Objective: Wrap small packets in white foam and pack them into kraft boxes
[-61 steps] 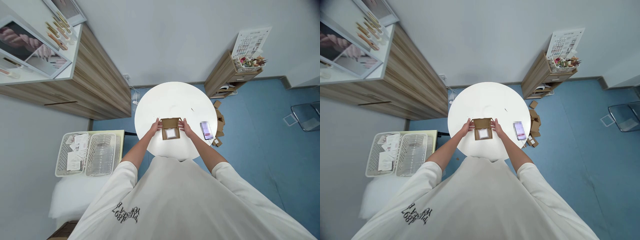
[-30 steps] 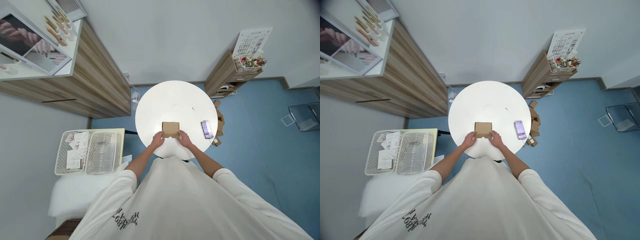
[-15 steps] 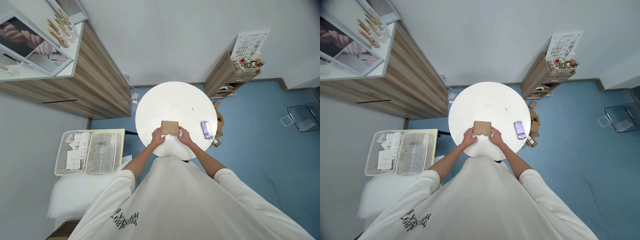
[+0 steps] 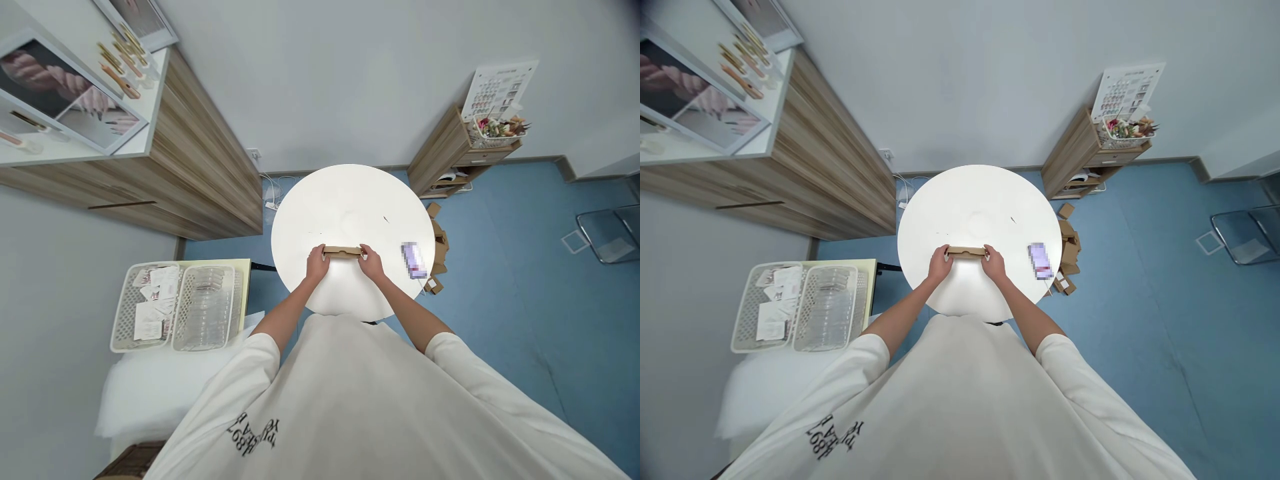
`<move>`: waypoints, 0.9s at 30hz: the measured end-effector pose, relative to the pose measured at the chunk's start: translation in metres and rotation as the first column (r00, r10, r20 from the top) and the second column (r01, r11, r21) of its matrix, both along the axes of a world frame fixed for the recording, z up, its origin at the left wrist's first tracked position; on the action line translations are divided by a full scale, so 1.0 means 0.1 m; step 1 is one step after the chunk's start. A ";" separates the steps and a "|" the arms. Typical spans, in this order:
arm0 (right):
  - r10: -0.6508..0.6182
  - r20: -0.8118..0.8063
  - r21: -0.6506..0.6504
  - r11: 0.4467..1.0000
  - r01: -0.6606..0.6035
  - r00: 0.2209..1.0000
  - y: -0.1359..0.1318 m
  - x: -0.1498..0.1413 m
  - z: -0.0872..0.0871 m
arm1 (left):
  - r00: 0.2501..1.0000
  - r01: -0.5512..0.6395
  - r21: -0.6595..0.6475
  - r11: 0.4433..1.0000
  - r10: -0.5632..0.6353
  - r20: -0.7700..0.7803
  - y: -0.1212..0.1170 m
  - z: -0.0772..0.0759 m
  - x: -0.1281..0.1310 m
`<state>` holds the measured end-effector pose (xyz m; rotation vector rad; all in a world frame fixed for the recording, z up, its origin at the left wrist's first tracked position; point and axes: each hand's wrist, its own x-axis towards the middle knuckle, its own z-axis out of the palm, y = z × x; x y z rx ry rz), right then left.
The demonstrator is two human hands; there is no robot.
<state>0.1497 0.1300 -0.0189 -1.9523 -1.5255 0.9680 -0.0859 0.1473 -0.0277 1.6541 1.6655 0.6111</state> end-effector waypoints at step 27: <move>0.232 0.229 0.052 0.967 -0.250 0.945 0.09 0.09 -0.01 | 0.969 0.221 0.017 0.975 -0.218 -0.114 0.22 0.14 0.02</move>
